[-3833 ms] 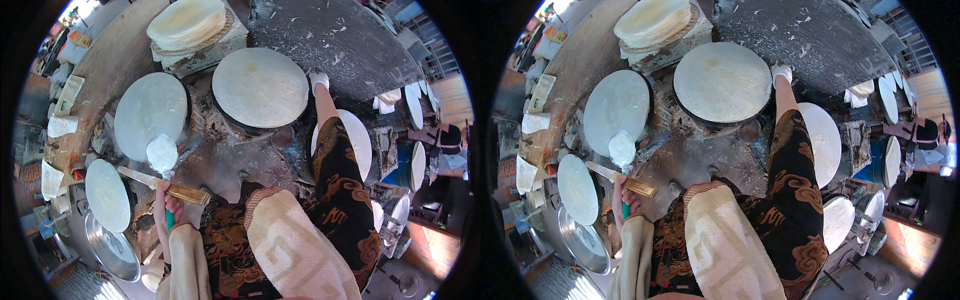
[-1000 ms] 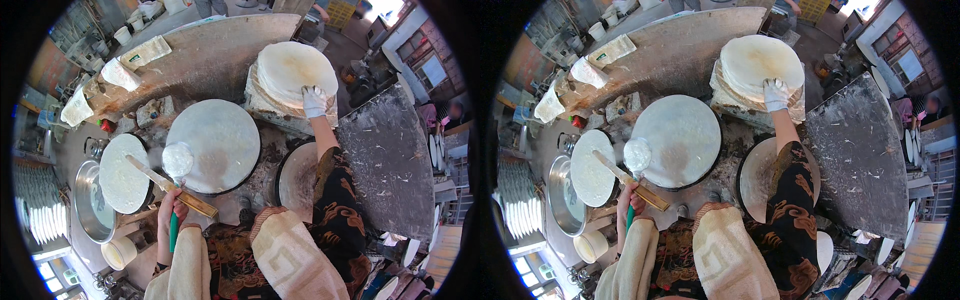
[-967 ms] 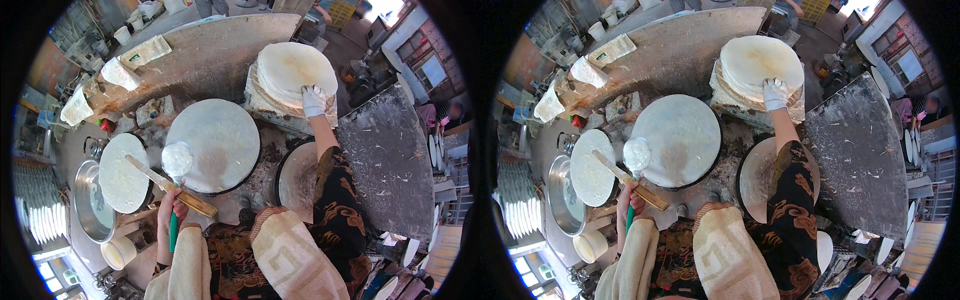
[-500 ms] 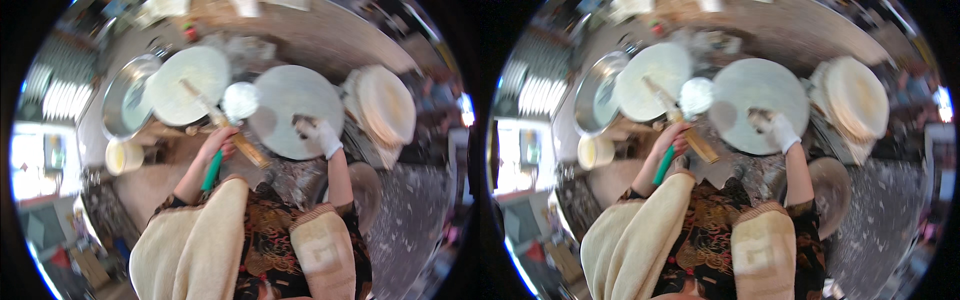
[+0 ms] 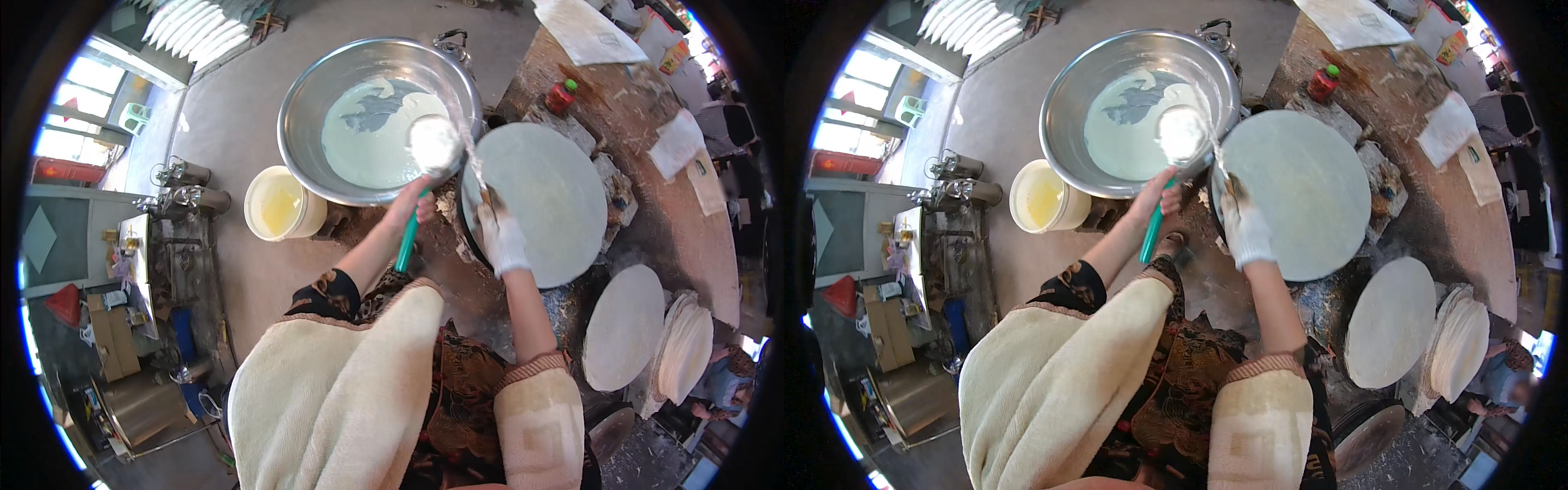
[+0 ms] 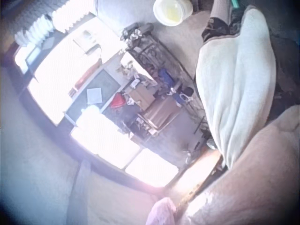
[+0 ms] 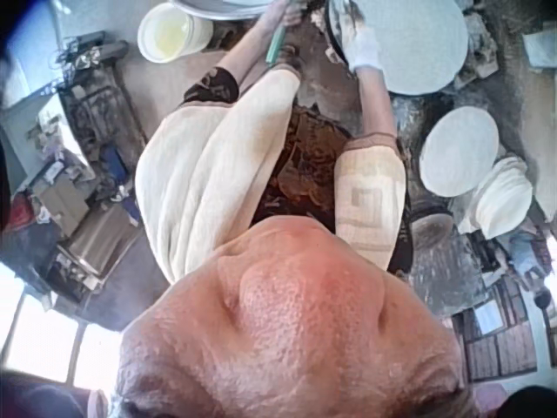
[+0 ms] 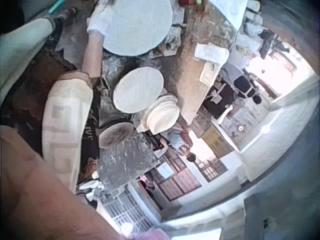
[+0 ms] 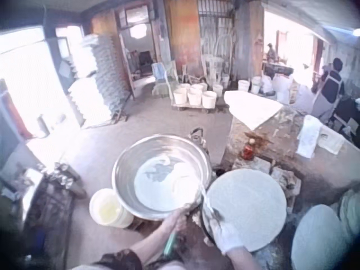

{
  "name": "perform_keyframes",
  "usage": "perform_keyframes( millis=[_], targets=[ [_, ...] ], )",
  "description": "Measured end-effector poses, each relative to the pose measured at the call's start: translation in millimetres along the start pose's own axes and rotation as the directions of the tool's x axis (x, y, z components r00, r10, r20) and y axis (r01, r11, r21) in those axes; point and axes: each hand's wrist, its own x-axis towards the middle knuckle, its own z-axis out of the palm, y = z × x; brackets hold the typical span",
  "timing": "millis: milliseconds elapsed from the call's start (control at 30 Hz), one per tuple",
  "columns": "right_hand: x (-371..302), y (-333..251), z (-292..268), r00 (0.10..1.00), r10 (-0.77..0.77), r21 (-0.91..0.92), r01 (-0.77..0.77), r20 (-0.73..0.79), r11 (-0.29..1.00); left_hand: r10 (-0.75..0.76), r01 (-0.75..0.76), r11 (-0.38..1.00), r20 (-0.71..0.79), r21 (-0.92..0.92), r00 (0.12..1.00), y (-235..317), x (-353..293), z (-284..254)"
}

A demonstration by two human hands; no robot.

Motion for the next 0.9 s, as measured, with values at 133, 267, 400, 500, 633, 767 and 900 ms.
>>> perform_keyframes(
  millis=[133, 267, 400, 500, 633, 767, 900],
  targets=[
    [103, -27, 24, 0.994, 0.105, -0.262, -0.096, 0.022, 0.96, -0.028, 0.088, 0.98, -0.314, 0.18, 0.949, 64, 77, -97],
    [166, -2, 92, 0.964, 0.266, -0.14, -0.263, -0.001, 0.954, -0.032, 0.153, 0.941, -0.369, 0.303, 0.929, 112, 152, -153],
    [157, 20, 150, 0.874, 0.48, 0.044, -0.484, 0.077, 0.874, 0.092, 0.165, 0.849, -0.448, 0.502, 0.889, 131, 214, -182],
    [156, 15, 168, 0.81, 0.576, 0.29, -0.581, 0.109, 0.761, 0.236, 0.11, 0.746, -0.415, 0.657, 0.879, 135, 258, -178],
    [169, -29, 144, 0.808, 0.528, 0.429, -0.588, 0.263, 0.686, 0.236, 0.127, 0.682, -0.381, 0.72, 0.894, 131, 289, -158],
    [158, -39, 121, 0.846, 0.504, 0.454, -0.523, 0.174, 0.721, 0.058, 0.068, 0.774, -0.177, 0.63, 0.983, 156, 282, -158],
    [154, 5, 170, 0.755, 0.627, 0.489, -0.627, 0.191, 0.607, 0.326, 0.047, 0.598, -0.296, 0.8, 0.898, 150, 301, -179]
  ],
)
